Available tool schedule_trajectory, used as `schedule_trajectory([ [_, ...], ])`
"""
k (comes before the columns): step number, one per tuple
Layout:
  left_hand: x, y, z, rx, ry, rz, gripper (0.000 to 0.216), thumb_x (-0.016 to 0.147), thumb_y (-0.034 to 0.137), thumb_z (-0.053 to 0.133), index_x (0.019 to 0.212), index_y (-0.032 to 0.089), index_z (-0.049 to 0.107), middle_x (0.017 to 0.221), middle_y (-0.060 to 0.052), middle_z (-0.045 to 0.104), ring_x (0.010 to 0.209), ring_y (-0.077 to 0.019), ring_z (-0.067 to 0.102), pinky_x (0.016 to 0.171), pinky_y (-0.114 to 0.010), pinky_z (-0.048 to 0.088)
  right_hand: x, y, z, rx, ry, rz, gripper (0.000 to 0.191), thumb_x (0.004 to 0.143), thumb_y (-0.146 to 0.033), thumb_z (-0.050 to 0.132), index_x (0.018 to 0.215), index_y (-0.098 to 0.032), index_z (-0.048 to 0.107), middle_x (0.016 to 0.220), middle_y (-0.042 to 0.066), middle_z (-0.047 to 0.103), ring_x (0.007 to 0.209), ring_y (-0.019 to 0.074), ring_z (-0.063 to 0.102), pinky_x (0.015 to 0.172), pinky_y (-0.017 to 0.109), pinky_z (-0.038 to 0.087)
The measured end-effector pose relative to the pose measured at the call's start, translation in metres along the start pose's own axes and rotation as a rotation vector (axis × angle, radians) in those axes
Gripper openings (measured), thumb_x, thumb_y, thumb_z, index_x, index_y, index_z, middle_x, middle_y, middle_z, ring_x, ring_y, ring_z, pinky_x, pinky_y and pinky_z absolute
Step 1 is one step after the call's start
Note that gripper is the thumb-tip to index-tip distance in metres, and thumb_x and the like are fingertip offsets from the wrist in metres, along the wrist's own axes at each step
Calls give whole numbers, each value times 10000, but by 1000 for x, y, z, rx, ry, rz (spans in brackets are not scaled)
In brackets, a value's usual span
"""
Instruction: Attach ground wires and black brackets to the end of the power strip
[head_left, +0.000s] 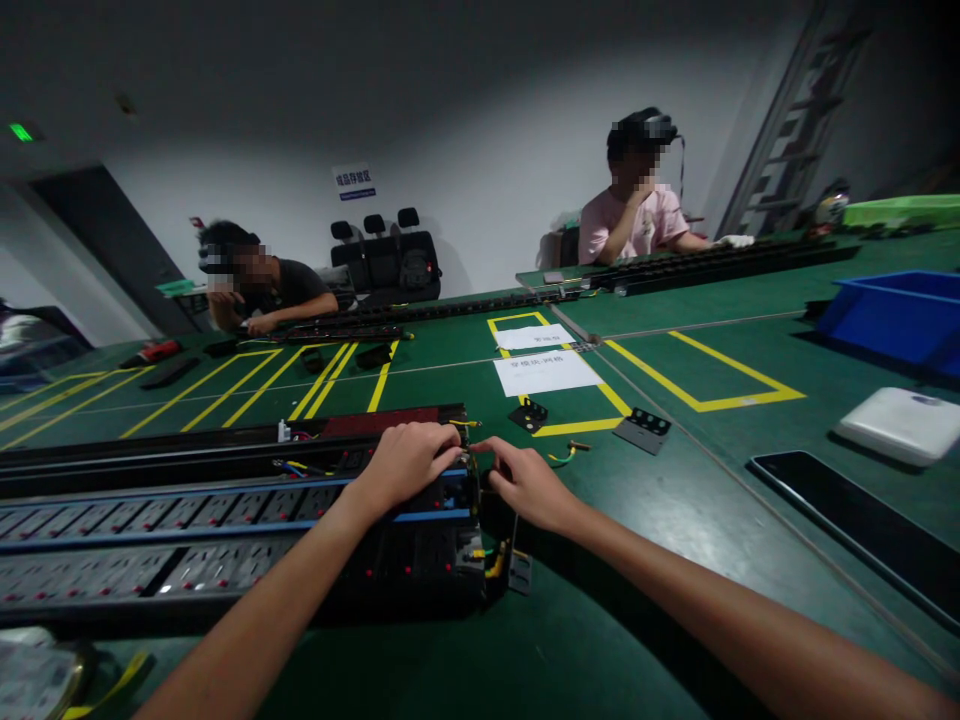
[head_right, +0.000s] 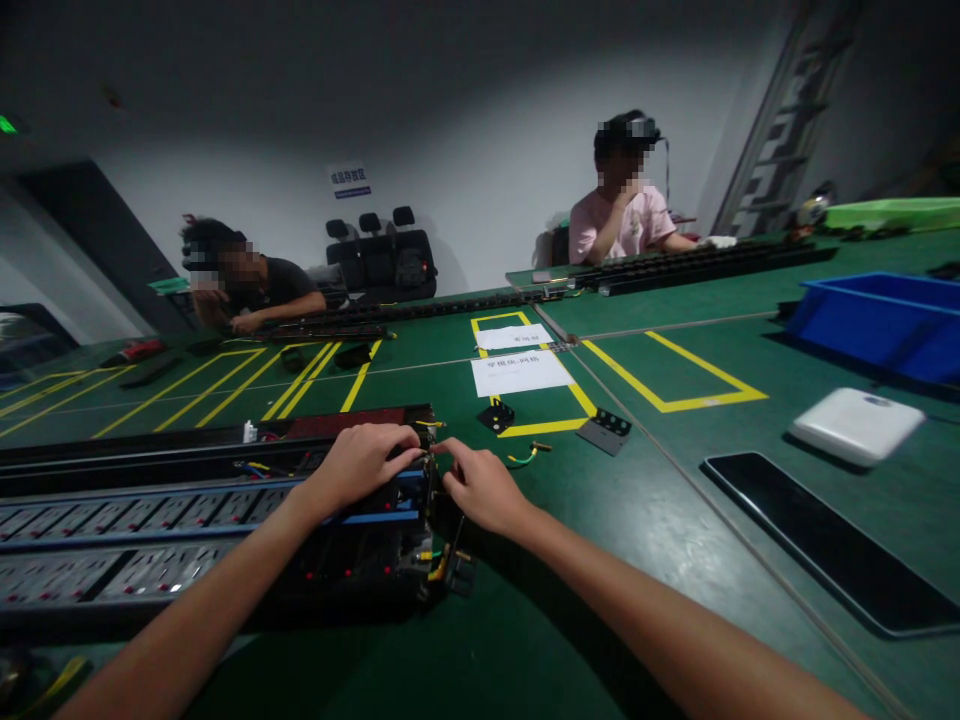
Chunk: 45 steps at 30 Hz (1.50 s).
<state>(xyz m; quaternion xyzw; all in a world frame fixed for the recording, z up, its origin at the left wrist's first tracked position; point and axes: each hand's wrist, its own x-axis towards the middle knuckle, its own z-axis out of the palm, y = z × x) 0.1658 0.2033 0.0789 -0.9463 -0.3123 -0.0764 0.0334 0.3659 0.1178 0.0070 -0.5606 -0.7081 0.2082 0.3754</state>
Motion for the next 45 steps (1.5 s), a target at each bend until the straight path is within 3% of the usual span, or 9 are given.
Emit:
schedule_trajectory([
  [14,-1,-3,1,-28,-31,65,204,1055,318,576,1085,233,759,1004,-64,794,941,-268,761,783,-334,520,-1,-1,-2,15,2,-6,414,858,-77,505,1216,-176,688,703,-10,625,644,180,579,634,280,350],
  [21,-1,-2,0,-47,-43,114,236,1072,277,519,1235,223,682,1062,-81,789,957,-279,766,805,-351,535,0,-3,-2,-12,-15,-11,441,851,-52,512,1233,-194,680,697,-15,633,643,178,583,628,275,347],
  [32,-4,-5,4,-119,-32,134,238,1070,234,511,1274,212,632,1090,-75,780,969,-276,763,818,-362,540,-1,-2,-1,-40,-22,-25,504,850,-78,526,1321,-177,676,735,12,666,677,200,612,641,286,343],
  [38,-4,-4,1,-182,-11,114,198,1035,204,555,1208,223,650,1159,-55,767,1073,-252,738,876,-345,533,-2,-3,-1,-20,-20,-4,520,846,-82,509,1343,-177,631,724,-4,649,651,190,585,620,277,337],
  [45,-5,-4,-1,-196,-35,121,225,992,149,548,1150,239,681,1062,-33,782,963,-234,751,811,-318,513,-2,-2,-1,-8,-6,-27,478,843,-80,501,1273,-191,676,705,-7,637,627,180,561,613,277,331],
])
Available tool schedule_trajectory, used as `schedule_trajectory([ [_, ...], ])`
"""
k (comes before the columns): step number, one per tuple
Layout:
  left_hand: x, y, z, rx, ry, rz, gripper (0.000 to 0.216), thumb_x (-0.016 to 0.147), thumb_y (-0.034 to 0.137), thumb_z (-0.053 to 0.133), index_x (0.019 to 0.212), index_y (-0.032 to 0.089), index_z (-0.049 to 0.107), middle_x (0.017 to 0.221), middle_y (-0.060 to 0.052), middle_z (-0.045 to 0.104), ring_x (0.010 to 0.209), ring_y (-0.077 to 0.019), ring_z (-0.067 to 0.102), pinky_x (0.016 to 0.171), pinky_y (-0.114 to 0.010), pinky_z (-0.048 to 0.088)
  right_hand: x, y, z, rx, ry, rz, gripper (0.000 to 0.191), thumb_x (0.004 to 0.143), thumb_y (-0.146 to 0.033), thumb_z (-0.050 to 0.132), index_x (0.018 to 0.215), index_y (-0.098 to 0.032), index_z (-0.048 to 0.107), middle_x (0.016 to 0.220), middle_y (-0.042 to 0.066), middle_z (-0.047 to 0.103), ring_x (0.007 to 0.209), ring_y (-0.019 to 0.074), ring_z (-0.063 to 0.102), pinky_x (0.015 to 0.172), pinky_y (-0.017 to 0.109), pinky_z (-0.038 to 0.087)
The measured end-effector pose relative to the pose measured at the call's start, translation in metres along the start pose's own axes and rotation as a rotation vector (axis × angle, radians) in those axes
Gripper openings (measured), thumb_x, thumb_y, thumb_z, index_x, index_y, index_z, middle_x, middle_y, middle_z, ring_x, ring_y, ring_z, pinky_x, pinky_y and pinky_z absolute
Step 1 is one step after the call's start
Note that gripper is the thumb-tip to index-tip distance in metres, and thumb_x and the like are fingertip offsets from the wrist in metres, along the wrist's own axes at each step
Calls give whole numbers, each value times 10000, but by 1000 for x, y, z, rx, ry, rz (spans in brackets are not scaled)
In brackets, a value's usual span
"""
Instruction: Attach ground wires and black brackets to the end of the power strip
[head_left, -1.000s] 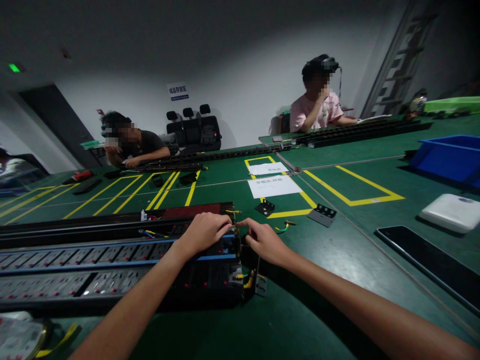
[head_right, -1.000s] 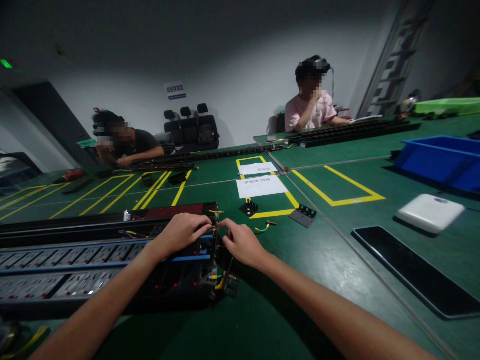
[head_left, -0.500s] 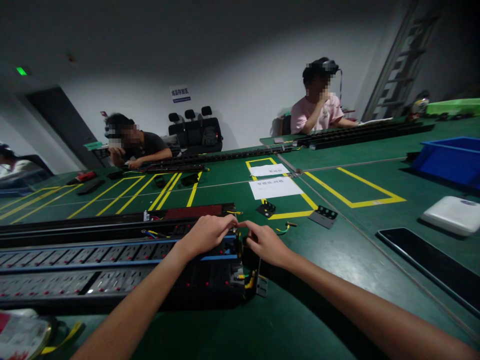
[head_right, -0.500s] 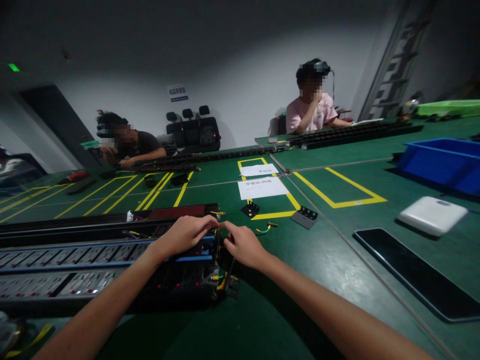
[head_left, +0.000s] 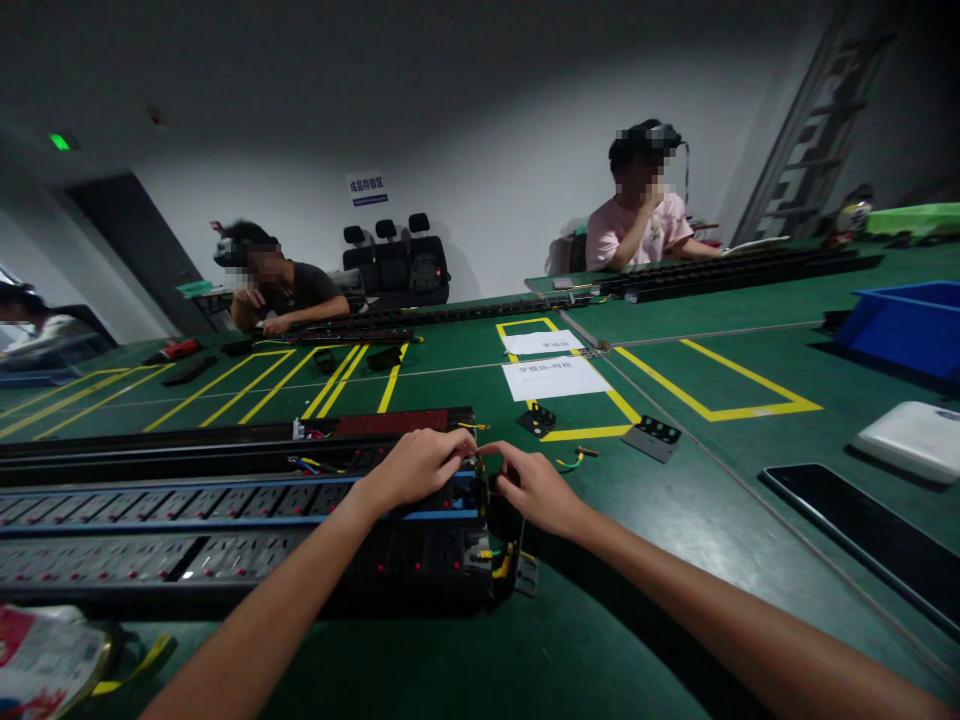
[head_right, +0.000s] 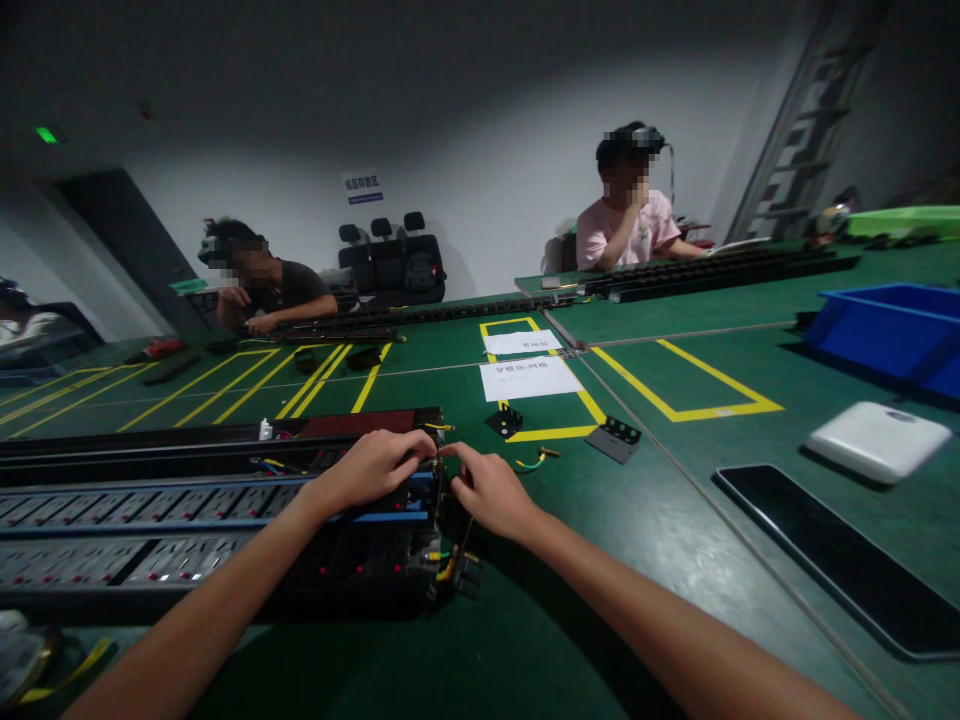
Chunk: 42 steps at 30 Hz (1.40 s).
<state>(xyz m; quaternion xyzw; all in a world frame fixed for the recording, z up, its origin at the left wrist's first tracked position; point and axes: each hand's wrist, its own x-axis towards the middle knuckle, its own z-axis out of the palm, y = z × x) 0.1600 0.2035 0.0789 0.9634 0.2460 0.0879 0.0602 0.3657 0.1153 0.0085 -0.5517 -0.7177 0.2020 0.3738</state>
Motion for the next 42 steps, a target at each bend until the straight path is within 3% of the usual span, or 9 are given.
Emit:
schedule_trajectory([
  [9,-1,0,1,12,0,7,219,968,136,568,1121,241,685,985,-23,774,895,-218,744,778,-292,489,0,2,-1,3,-32,-19,496,849,-69,519,1295,-196,694,724,2,654,666,191,607,650,278,363],
  [22,0,4,2,54,0,13,225,975,134,525,1090,212,701,1105,-74,761,1005,-253,727,823,-336,523,-1,-1,0,-59,-34,-11,480,870,-66,509,1310,-183,659,731,5,670,683,199,619,652,272,361],
  [42,2,1,3,86,-42,6,215,984,146,506,1048,209,701,1077,-54,773,976,-262,733,773,-332,498,0,-4,-1,-94,-26,-24,507,850,-37,515,1321,-162,653,716,4,675,637,186,586,620,271,330],
])
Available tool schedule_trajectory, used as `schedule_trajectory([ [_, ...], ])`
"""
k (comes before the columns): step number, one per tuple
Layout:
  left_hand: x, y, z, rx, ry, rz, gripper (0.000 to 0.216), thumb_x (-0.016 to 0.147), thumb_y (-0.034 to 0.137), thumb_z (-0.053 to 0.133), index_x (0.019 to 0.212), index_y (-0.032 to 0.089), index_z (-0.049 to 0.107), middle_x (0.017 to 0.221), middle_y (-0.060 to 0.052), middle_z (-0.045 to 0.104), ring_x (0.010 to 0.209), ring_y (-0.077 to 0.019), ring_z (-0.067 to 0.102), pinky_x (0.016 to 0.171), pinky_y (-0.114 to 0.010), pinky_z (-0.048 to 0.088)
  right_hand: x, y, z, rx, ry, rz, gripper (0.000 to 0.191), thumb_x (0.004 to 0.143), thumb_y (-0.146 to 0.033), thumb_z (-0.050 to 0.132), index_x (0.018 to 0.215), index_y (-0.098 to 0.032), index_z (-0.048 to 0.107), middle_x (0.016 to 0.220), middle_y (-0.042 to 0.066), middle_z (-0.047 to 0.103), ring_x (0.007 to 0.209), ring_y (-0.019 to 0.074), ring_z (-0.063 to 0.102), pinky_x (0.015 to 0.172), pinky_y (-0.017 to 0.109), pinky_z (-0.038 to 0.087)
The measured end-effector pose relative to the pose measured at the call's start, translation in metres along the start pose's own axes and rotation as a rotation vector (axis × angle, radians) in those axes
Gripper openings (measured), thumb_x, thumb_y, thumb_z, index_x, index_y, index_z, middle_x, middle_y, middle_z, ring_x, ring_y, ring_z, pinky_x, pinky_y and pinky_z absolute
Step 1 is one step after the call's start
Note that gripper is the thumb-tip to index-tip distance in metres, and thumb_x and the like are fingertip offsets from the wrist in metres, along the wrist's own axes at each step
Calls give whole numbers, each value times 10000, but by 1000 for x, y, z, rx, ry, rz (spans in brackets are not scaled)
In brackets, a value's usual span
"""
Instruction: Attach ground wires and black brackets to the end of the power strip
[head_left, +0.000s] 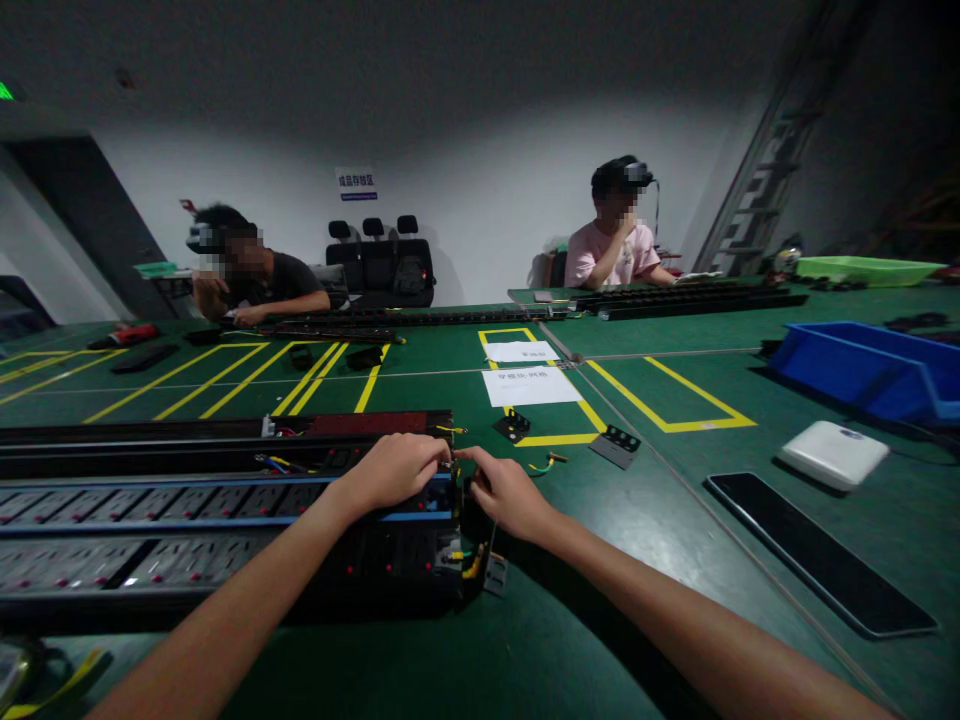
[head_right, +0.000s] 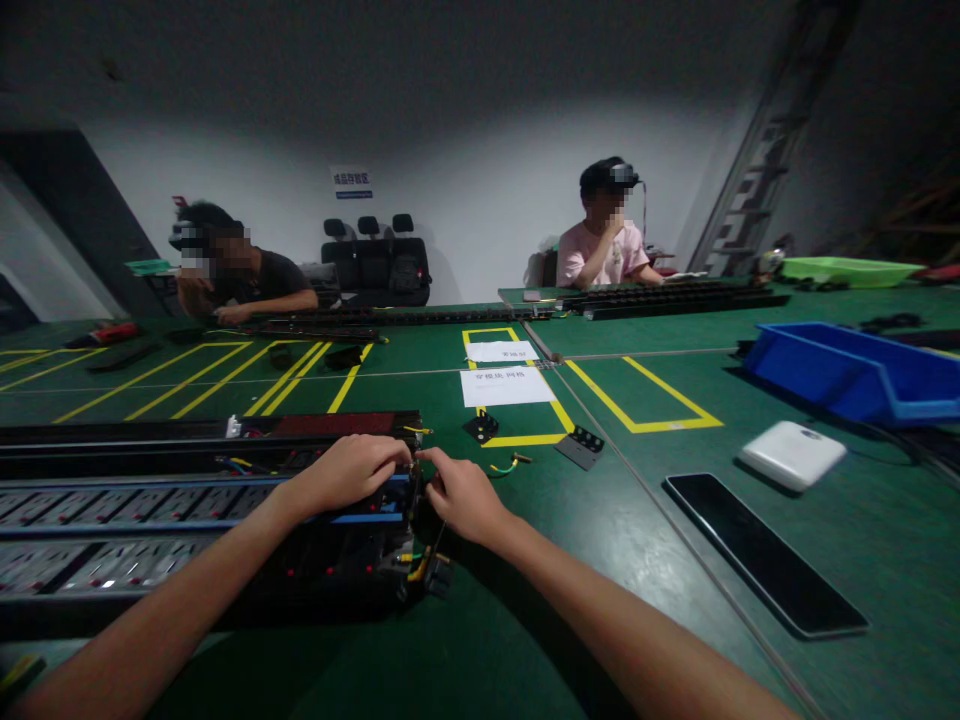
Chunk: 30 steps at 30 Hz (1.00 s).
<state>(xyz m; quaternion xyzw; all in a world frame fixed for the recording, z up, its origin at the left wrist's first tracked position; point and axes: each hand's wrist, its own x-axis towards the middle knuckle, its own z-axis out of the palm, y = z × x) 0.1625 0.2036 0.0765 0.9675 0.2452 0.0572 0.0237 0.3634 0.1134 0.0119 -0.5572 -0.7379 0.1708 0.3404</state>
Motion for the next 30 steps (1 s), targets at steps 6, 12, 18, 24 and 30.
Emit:
schedule_trajectory([
  [6,0,-3,4,0,2,-3,207,990,148,507,1059,218,689,1086,-42,772,981,-260,729,763,-331,490,-1,2,3,8,4,-9,503,840,-50,523,1311,-173,648,705,-2,652,625,182,563,613,266,319],
  [12,0,-3,4,3,4,-4,204,983,140,512,1052,219,687,1087,-38,772,979,-256,729,767,-327,492,-1,4,3,47,4,-5,504,835,-69,510,1307,-168,655,692,-5,630,616,182,538,613,274,315],
  [18,0,-2,3,2,6,-7,210,985,147,505,1052,218,691,1088,-39,774,979,-249,729,776,-320,495,1,9,4,88,14,20,500,841,-102,504,1309,-155,672,713,7,626,646,189,558,633,291,328],
  [24,-1,-1,2,3,0,-8,209,988,150,502,1050,215,691,1090,-36,773,988,-259,731,776,-332,501,2,13,5,140,27,24,481,848,-126,489,1282,-164,691,729,18,638,670,196,587,642,306,347],
  [30,1,-2,3,7,-6,-16,224,987,145,504,1073,213,700,1095,-45,774,992,-257,733,794,-341,514,3,12,2,253,-27,59,454,893,-192,501,1318,-160,659,748,22,672,684,200,602,637,310,389],
])
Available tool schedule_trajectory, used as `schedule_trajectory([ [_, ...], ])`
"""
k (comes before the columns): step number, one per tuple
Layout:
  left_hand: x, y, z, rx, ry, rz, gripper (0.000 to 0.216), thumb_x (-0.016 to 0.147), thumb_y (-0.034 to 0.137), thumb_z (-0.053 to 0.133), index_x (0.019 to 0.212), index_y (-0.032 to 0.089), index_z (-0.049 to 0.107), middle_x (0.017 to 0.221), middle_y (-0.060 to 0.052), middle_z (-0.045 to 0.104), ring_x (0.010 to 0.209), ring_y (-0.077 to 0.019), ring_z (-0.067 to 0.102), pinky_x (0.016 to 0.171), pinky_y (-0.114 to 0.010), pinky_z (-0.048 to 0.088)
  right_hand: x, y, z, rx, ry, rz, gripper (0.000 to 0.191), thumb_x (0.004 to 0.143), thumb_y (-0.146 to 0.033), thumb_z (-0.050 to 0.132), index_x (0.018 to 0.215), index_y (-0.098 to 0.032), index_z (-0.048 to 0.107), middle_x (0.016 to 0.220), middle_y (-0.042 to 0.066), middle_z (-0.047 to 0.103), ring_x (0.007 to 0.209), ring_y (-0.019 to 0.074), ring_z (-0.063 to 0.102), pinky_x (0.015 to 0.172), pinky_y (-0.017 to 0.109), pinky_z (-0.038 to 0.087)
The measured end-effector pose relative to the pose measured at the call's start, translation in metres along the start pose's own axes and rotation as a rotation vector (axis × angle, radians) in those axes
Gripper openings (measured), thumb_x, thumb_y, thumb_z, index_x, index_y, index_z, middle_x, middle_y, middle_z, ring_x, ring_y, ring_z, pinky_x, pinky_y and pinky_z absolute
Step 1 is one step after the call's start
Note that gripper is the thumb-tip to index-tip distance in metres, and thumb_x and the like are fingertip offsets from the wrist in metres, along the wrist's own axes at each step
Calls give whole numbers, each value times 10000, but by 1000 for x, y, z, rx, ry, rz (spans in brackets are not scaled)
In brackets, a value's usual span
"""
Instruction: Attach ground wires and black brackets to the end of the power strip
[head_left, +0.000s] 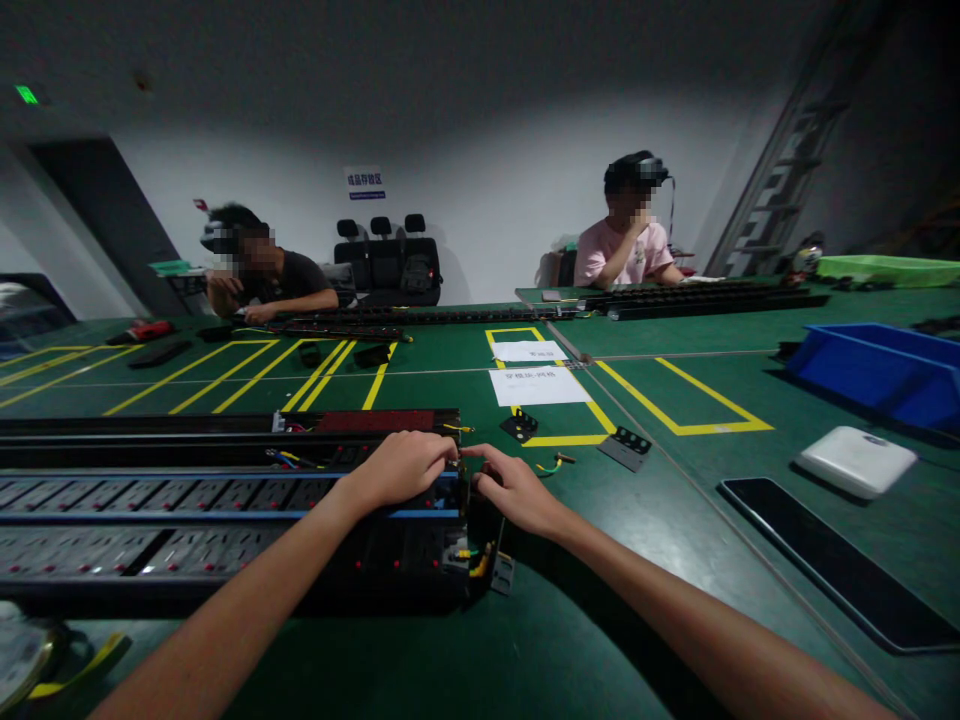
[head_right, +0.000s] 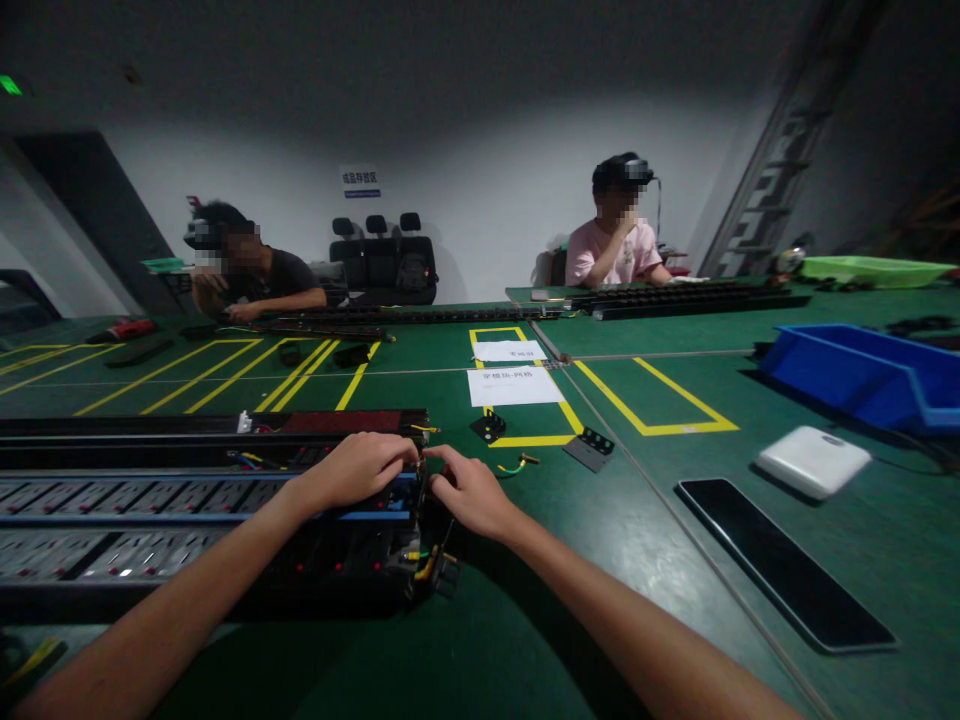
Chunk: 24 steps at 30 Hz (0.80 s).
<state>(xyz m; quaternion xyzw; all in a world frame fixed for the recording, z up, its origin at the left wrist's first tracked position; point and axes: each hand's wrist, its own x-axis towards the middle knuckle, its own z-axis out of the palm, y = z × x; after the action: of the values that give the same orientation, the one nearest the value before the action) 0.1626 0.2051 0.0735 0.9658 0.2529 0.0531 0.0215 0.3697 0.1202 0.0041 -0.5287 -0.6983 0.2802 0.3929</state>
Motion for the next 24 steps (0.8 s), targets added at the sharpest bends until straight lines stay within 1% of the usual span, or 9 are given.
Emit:
schedule_trajectory([
  [2,0,0,0,1,-3,-4,230,988,144,505,1082,215,702,1102,-45,774,998,-257,732,803,-343,518,0,1,-2,68,-45,15,478,874,-198,531,1340,-160,633,765,18,679,695,197,602,637,307,407],
  [5,-1,2,-1,3,-7,-11,227,988,146,510,1084,218,704,1118,-41,774,1013,-260,732,817,-348,522,1,5,-5,188,-123,5,585,815,-174,587,1400,-170,568,819,12,690,737,195,619,665,307,447],
  [9,-1,4,-4,8,-13,-21,225,991,153,513,1087,215,706,1129,-46,774,1024,-264,731,824,-354,527,0,11,-7,270,-186,-41,675,817,-235,682,1462,-176,494,882,24,695,790,204,632,678,309,473],
  [13,-1,5,-5,14,-17,-25,217,989,155,515,1075,212,706,1122,-52,775,1014,-270,733,821,-358,533,0,9,-7,323,-193,-33,643,808,-241,709,1424,-196,529,862,5,671,764,183,605,646,278,449],
  [17,-2,6,-5,15,-14,-25,226,990,154,501,1072,205,706,1113,-67,774,1011,-275,730,827,-359,536,-1,2,-9,387,-213,-7,588,810,-233,677,1385,-194,560,828,-12,637,733,171,581,635,274,432],
  [21,-2,5,-5,7,-13,-18,236,988,156,498,1084,212,707,1116,-57,774,1008,-265,729,837,-349,534,-2,0,-10,383,-207,7,566,816,-235,665,1370,-191,559,824,-8,629,728,173,582,640,284,440],
  [24,-1,5,-4,-4,-12,-14,242,987,157,499,1087,215,711,1118,-53,775,1010,-257,729,835,-343,533,-2,1,-10,353,-200,21,550,811,-221,670,1347,-190,554,844,2,649,757,183,602,664,297,466],
])
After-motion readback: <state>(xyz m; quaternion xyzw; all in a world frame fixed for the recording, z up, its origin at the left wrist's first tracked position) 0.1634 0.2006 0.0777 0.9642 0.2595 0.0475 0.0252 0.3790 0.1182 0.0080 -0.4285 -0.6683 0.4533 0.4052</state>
